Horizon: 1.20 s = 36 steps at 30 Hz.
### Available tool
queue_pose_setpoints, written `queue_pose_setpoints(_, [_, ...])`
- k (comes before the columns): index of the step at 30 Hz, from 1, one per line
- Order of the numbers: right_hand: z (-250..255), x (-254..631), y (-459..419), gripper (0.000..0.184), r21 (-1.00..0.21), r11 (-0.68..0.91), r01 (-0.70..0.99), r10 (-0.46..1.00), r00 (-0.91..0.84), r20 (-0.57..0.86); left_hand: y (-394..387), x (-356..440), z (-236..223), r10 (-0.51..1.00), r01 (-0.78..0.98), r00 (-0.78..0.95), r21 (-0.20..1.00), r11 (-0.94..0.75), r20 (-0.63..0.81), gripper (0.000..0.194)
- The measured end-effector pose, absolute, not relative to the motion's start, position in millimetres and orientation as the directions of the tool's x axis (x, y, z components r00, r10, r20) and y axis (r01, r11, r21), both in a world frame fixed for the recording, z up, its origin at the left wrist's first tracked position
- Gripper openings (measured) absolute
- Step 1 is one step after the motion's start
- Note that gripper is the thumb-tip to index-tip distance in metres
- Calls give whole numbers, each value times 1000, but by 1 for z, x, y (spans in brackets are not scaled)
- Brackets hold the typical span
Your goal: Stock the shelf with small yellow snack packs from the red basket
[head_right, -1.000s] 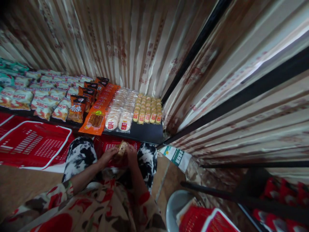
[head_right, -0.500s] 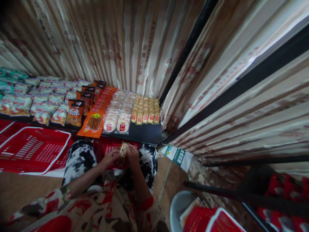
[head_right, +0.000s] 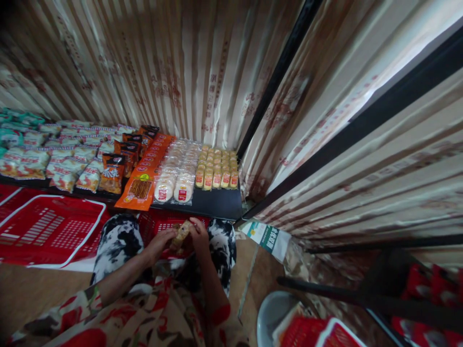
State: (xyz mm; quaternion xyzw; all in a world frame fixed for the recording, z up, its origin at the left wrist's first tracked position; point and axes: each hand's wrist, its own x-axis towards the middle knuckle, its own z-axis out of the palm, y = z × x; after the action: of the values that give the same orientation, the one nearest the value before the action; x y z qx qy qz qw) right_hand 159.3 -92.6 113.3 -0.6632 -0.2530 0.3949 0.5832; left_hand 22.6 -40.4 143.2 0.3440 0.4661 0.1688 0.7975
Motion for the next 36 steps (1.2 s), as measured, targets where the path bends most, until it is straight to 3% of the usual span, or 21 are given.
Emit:
queue_pose_setpoints(4, [126,162,-97,31,-975,-178,-135,844,488,-221,-40,23,143,563,-6,513,653,757,-648,15])
queue_pose_setpoints(11, [138,164,-102,41,-938,-180,-297,892,353,-283,-34,25,146,389,-109,538,395,912,-748,17])
queue_pose_setpoints(18, [146,166,-103,37,-939,-215,-270,893,334,-300,-33,22,151,323,-130,568,305,943,-757,16])
queue_pose_setpoints(23, [141,168,-105,36,-948,-213,-235,900,331,-284,-36,20,147,266,-126,631,242,962,-729,28])
queue_pose_setpoints(31, [144,168,-103,23,-953,-214,-215,871,400,-286,-39,27,148,335,-101,575,342,934,-746,26])
queue_pose_setpoints(36, [141,171,-102,25,-943,-190,-272,867,405,-291,-37,25,144,393,-136,554,386,913,-734,21])
